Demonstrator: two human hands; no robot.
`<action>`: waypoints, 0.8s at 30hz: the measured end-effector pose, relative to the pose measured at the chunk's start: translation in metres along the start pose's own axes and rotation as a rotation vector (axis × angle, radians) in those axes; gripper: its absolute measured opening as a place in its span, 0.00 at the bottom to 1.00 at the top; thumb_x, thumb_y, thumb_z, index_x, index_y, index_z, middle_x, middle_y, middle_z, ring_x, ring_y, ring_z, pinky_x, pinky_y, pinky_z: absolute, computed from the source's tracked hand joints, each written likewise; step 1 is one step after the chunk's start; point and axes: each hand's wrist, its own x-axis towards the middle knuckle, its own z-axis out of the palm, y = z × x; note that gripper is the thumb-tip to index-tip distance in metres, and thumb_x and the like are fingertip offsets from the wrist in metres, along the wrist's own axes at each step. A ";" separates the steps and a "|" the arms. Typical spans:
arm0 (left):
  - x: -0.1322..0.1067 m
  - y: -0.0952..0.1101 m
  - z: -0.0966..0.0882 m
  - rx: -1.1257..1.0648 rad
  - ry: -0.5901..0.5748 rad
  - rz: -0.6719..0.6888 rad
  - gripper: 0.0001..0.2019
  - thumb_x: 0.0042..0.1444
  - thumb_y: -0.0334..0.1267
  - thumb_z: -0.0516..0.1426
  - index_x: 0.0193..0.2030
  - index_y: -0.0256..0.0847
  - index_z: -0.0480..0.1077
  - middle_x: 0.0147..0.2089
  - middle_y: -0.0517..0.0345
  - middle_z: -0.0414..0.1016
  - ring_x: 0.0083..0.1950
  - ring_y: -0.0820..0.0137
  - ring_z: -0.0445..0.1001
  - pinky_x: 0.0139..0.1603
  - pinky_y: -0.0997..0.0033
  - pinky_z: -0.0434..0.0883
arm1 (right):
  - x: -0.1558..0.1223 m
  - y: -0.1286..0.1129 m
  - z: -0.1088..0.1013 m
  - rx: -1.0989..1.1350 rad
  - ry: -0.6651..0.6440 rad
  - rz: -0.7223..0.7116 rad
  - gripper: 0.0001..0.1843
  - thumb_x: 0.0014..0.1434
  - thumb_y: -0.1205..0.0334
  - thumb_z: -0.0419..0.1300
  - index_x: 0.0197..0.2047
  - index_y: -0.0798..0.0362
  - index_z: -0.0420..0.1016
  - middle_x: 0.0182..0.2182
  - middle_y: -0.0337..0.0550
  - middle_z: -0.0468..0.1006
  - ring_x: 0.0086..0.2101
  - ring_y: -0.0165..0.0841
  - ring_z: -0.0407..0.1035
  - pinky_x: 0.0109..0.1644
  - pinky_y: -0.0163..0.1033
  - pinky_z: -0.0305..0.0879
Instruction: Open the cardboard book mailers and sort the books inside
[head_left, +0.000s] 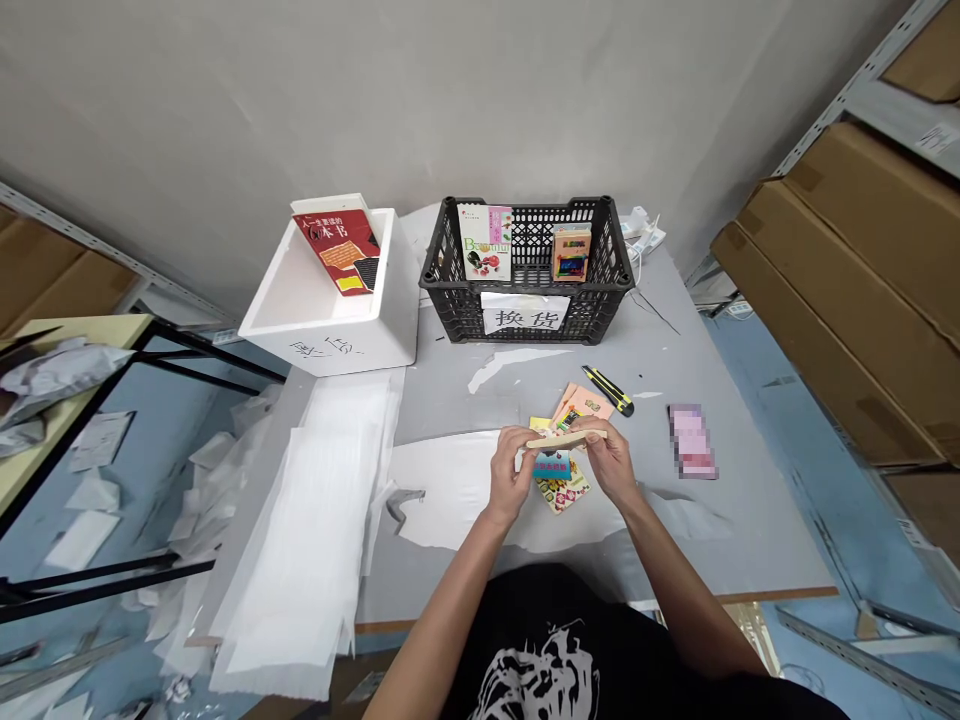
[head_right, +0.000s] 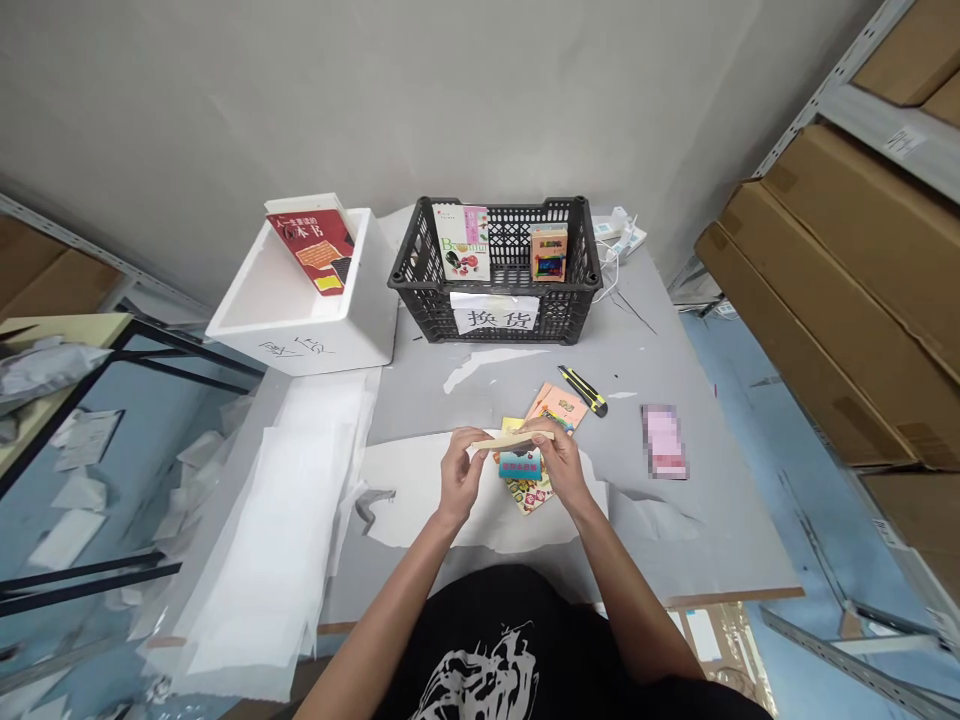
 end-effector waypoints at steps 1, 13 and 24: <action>0.000 0.004 -0.001 -0.018 0.004 0.015 0.10 0.61 0.43 0.49 0.38 0.42 0.68 0.36 0.54 0.72 0.41 0.68 0.70 0.44 0.63 0.67 | 0.000 -0.001 0.001 0.024 0.001 0.005 0.18 0.50 0.40 0.60 0.29 0.45 0.77 0.29 0.42 0.75 0.35 0.37 0.68 0.39 0.43 0.66; 0.001 0.031 -0.007 0.119 0.206 0.085 0.20 0.62 0.52 0.43 0.30 0.44 0.69 0.27 0.57 0.71 0.33 0.68 0.68 0.41 0.63 0.65 | -0.003 -0.008 0.018 0.128 -0.093 0.028 0.18 0.50 0.39 0.59 0.26 0.46 0.73 0.26 0.42 0.73 0.35 0.38 0.68 0.37 0.43 0.66; -0.005 0.021 -0.022 0.435 -0.260 0.263 0.13 0.64 0.35 0.44 0.47 0.39 0.67 0.39 0.51 0.77 0.40 0.69 0.74 0.39 0.69 0.70 | 0.005 0.002 0.019 0.254 0.077 0.157 0.16 0.51 0.42 0.58 0.30 0.47 0.72 0.29 0.38 0.71 0.34 0.31 0.67 0.42 0.38 0.66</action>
